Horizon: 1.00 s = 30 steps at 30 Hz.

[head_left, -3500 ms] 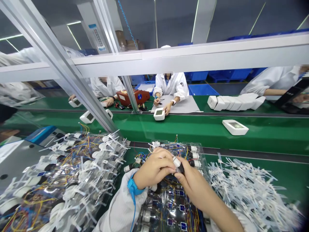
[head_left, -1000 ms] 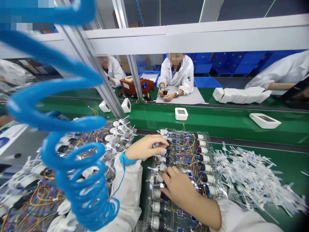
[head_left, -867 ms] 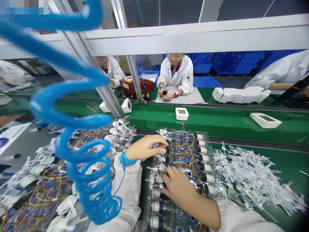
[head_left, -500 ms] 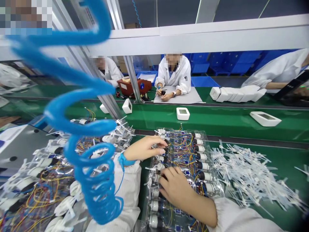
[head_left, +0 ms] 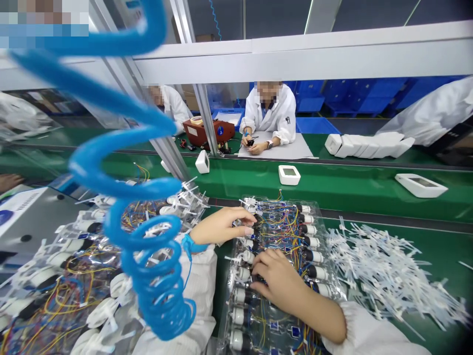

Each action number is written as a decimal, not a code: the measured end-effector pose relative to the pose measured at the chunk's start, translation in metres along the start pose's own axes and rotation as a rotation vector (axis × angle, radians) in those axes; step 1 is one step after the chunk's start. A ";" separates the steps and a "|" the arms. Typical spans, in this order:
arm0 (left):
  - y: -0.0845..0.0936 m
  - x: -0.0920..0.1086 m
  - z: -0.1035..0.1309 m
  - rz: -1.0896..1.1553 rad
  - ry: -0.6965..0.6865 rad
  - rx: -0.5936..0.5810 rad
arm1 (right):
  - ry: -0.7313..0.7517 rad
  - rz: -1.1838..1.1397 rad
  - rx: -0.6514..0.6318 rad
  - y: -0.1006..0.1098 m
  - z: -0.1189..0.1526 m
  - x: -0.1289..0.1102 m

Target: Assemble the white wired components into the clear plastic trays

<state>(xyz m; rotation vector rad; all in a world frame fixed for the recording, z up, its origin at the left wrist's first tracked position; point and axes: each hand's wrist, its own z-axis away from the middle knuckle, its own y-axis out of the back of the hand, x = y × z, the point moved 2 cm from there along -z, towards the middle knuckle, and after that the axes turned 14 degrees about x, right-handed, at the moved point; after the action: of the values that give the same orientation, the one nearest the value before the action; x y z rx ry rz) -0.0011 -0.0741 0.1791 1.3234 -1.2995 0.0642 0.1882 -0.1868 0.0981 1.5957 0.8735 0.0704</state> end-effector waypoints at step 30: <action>-0.077 0.011 0.110 -0.255 0.409 -0.154 | -0.004 -0.018 -0.082 -0.003 0.002 0.001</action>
<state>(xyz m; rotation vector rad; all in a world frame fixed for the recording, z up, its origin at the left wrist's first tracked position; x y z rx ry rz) -0.0153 -0.1859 0.1055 1.2545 -0.7705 0.0522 0.1887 -0.1877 0.0943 1.5110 0.8717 0.0887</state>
